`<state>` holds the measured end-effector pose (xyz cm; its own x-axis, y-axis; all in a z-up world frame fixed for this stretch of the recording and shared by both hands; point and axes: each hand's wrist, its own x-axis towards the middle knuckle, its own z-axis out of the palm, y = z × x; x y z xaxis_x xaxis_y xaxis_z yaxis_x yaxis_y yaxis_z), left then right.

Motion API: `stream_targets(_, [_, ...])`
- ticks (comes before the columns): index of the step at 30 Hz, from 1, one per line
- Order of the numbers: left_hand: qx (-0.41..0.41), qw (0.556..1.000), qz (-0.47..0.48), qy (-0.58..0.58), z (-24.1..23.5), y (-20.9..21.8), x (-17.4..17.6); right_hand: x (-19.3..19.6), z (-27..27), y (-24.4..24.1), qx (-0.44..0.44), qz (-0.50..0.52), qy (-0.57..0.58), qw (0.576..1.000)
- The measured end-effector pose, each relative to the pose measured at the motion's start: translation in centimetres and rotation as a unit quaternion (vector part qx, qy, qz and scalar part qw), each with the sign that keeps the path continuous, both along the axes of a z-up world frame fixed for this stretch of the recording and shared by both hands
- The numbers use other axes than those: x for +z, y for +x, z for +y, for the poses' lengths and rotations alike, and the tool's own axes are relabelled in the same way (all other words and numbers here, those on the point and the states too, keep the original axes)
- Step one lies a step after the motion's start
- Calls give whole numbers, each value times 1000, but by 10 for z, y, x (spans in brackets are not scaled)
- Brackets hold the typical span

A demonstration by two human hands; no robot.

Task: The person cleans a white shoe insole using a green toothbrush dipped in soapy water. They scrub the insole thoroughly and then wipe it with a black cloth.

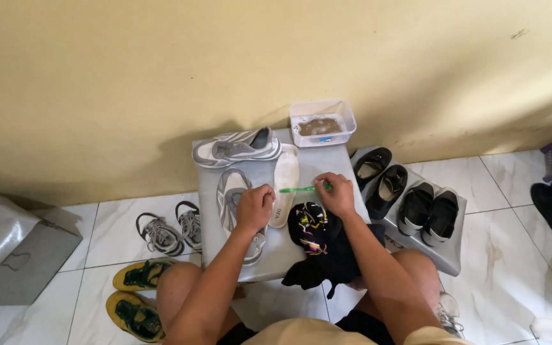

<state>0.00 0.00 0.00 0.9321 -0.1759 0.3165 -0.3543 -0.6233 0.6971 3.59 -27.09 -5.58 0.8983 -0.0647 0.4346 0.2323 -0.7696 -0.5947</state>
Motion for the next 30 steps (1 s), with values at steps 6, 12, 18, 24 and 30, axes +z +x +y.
stream_targets(6, [-5, 1000, 6, -4, -1, 1, -3, 33, -16, 19, 15, -111, 165, 980])
stream_targets(12, [-21, 999, 19, -26, 2, 5, 2, 105, -51, 74, -5, -153, 41, 987])
stream_targets(18, [-31, 998, 36, -45, 2, 7, 2, 90, -72, 158, -64, -55, -277, 957])
stream_targets(24, [-40, 997, 57, -39, 4, -1, 25, 42, -80, 190, -27, 19, -386, 922])
stream_targets(30, [-39, 999, 31, 3, 5, 15, -9, 109, -86, 97, -62, -69, -159, 983])
